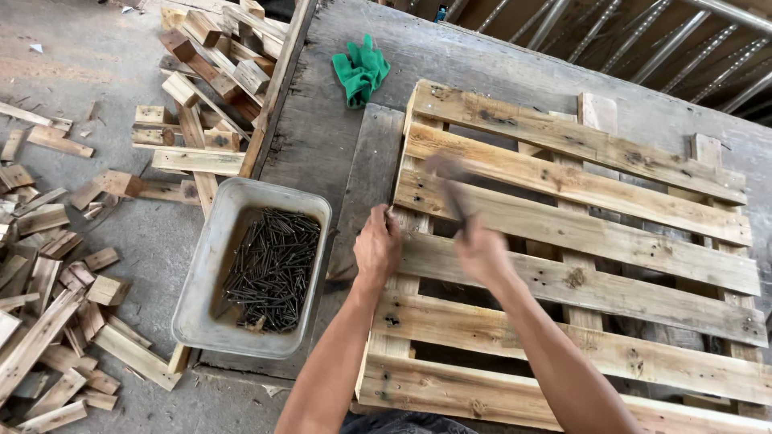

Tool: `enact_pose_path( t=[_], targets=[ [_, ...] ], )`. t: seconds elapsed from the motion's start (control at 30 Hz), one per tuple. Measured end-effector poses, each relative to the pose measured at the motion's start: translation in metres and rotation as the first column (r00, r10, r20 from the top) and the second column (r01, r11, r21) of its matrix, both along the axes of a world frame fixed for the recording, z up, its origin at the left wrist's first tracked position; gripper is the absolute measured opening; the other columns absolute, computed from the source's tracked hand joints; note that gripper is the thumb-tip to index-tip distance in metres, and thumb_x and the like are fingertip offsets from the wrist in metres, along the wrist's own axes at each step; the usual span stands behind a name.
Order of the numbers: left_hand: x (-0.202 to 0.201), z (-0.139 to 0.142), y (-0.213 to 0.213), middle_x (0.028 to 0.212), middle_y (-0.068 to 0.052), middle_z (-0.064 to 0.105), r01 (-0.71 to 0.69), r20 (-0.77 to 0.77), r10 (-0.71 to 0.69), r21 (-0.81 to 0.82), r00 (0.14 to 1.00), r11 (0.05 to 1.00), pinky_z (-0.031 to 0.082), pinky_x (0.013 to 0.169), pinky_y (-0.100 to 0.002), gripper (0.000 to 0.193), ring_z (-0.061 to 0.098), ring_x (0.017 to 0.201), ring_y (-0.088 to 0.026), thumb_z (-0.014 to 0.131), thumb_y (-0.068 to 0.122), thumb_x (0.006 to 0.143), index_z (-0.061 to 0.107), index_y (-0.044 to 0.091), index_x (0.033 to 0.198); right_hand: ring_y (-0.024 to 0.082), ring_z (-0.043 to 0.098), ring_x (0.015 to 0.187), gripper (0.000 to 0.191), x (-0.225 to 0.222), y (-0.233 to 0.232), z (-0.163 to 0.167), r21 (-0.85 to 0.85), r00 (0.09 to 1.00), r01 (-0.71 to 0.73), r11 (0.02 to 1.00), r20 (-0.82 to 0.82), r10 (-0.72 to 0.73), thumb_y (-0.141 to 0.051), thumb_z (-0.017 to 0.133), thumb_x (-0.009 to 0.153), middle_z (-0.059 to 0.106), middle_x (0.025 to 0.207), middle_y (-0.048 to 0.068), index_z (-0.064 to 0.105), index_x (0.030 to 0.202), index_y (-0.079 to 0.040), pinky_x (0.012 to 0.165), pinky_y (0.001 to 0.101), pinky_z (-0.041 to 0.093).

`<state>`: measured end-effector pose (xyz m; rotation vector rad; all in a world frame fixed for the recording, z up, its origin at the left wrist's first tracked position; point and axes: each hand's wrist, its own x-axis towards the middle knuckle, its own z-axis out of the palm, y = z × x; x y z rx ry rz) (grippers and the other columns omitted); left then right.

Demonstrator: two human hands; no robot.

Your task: The person repeatedly hammers nails into a wooden pallet using a claw hammer. They pick nails from a nearby container and drive them into the slats, working across multiple sections of the pallet.

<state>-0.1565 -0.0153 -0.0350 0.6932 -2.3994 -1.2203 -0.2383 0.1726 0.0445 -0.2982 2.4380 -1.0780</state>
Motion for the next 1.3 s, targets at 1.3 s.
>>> enact_pose_path(
  t=[1.3],
  targets=[
    [-0.015,-0.014,-0.002,0.096,-0.021,0.075,0.013,0.089,-0.012,-0.007,0.996,1.000,0.056,0.073,-0.054,0.030,0.071,0.086,-0.045,0.060,0.037,0.099,0.068,0.011,0.113,0.020,0.064,0.065,0.033,0.018,0.011,-0.011,-0.063,0.994,0.091,0.994,-0.058,-0.094,-0.037,0.068,0.094,0.064,0.074,0.007,0.055,0.100,-0.007,0.057,0.0426,0.053]
  ],
)
